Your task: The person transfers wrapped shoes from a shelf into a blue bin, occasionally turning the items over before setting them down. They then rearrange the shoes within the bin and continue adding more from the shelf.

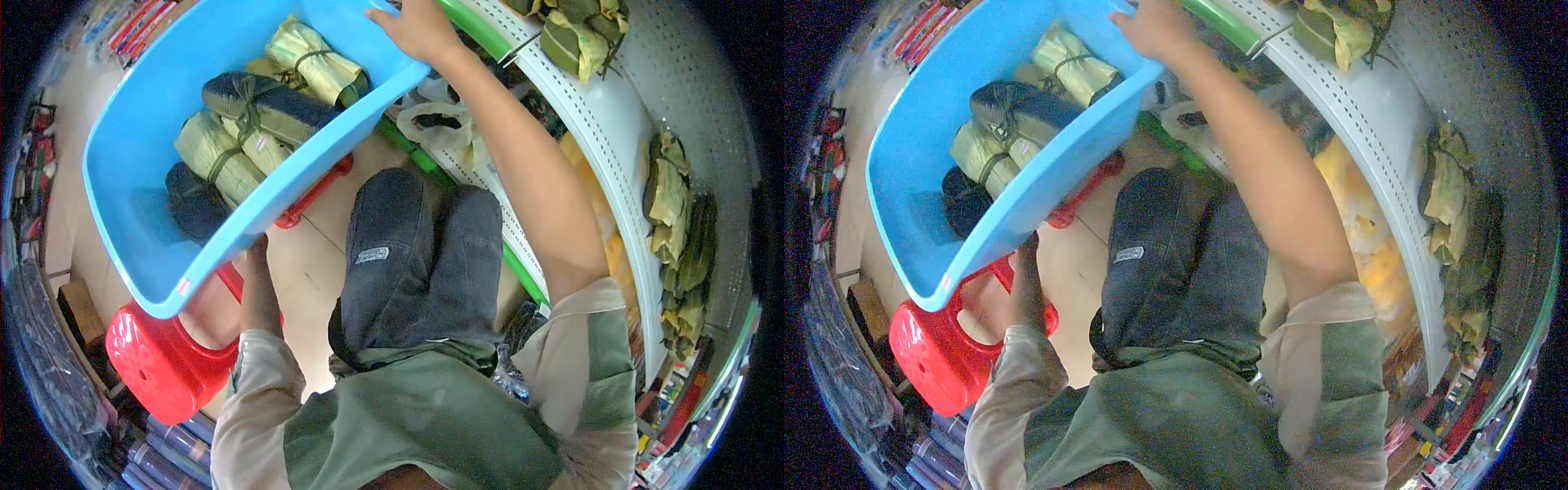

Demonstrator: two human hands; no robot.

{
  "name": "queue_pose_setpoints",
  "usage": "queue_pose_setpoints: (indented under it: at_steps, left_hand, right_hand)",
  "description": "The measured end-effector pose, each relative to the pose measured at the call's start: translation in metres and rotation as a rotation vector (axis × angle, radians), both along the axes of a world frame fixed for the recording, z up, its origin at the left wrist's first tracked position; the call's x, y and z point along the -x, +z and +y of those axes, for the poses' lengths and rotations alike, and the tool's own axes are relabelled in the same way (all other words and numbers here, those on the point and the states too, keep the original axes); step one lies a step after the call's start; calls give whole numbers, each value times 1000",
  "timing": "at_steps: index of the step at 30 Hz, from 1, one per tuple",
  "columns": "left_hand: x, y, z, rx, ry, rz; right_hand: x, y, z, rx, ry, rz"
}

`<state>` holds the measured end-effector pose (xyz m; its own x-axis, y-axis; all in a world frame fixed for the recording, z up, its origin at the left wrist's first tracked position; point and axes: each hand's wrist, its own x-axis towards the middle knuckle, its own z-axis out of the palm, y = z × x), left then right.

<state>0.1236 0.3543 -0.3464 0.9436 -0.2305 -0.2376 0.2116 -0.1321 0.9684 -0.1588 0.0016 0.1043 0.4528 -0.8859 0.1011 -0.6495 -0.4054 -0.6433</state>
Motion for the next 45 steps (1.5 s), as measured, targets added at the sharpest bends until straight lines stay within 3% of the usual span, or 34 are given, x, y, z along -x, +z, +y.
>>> queue_pose_setpoints:
  at_steps: [8, 11, 18, 21, 35, 45]
  left_hand:
    - [17, -3, 3, -49, -1, -59]
    - [16, 2, -6, -58, -6, -77]
    - [19, 1, -16, -71, -28, -96]
    - [20, 1, -17, -80, -40, -113]
    - [29, 3, 10, -136, -72, -197]
    - [119, 11, 26, -195, -368, -498]
  right_hand:
    - [5, 10, 18, -16, 77, -46]
    - [22, -36, 9, 246, 66, -122]
    - [33, -26, 6, 196, 85, 75]
    - [15, 27, 21, -65, 28, 200]
    - [-3, 3, -26, 195, 139, 179]
    - [-5, 7, -22, 117, 138, 198]
